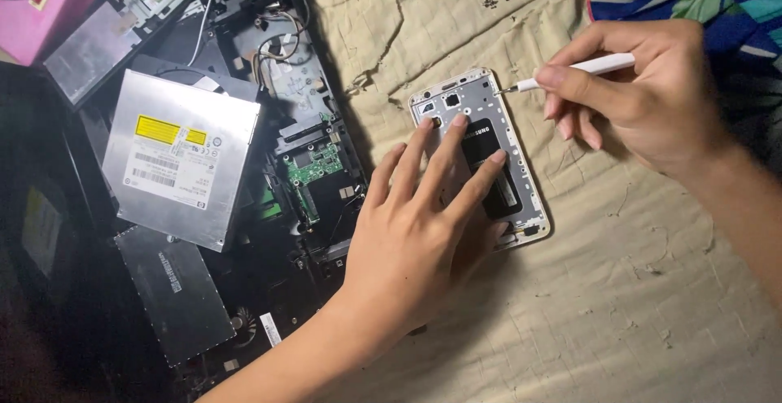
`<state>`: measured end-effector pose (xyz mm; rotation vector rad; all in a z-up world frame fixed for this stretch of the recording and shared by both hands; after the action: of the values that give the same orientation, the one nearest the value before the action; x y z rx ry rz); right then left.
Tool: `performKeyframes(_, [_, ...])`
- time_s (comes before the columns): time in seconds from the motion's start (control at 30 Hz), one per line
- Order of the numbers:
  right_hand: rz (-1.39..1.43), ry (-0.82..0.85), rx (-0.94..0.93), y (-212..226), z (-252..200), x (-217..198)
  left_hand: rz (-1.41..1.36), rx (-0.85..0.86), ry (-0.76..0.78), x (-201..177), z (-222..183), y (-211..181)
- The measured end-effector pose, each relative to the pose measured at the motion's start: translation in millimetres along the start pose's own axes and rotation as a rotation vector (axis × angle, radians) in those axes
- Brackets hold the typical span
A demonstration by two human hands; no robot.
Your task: Disassembling a smartphone using a small tool to remove screws and pry internal components
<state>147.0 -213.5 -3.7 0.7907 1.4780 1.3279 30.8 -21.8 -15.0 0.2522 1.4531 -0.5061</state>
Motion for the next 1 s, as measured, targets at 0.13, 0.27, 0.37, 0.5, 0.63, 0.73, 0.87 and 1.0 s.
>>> performKeyframes(0.13, [-0.068, -0.045, 0.006, -2, -3, -1, -0.009, -0.006, -0.03, -2, 1, -2])
performKeyframes(0.27, [-0.074, -0.085, 0.026, -2, -2, 0, -0.112, -0.018, -0.089, -9, 3, -1])
performKeyframes(0.37, [-0.088, -0.096, 0.034, -1, -5, 2, -0.139, -0.021, -0.107, -11, 2, -4])
performKeyframes(0.5, [-0.099, -0.114, 0.04, 1, -3, 2, -0.124, -0.025, -0.105, -12, 3, -3])
performKeyframes(0.63, [-0.081, -0.109, 0.023, -2, -2, 2, -0.142, -0.035, -0.124, -13, 3, -3])
performKeyframes(0.73, [-0.092, -0.095, 0.015, -2, -3, 2, -0.113, -0.029, -0.114, -12, 2, -3])
performKeyframes(0.87, [-0.072, -0.07, -0.064, -1, -1, 3, -0.08, -0.024, -0.084, -11, 2, -4])
performKeyframes(1.0, [-0.06, -0.066, -0.085, 0, -1, 5, -0.058, -0.007, -0.14, -10, 2, -4])
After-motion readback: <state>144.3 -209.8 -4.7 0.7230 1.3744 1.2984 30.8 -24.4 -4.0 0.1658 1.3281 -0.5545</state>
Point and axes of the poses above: each hand's wrist, its own z-axis towards the middle knuckle, its own x-axis out of the palm, y = z × x, the point moved 4 cm from there along z, towards the middle knuckle, and after that the axes turned 1 degree about -x, right-handed, at the moved point
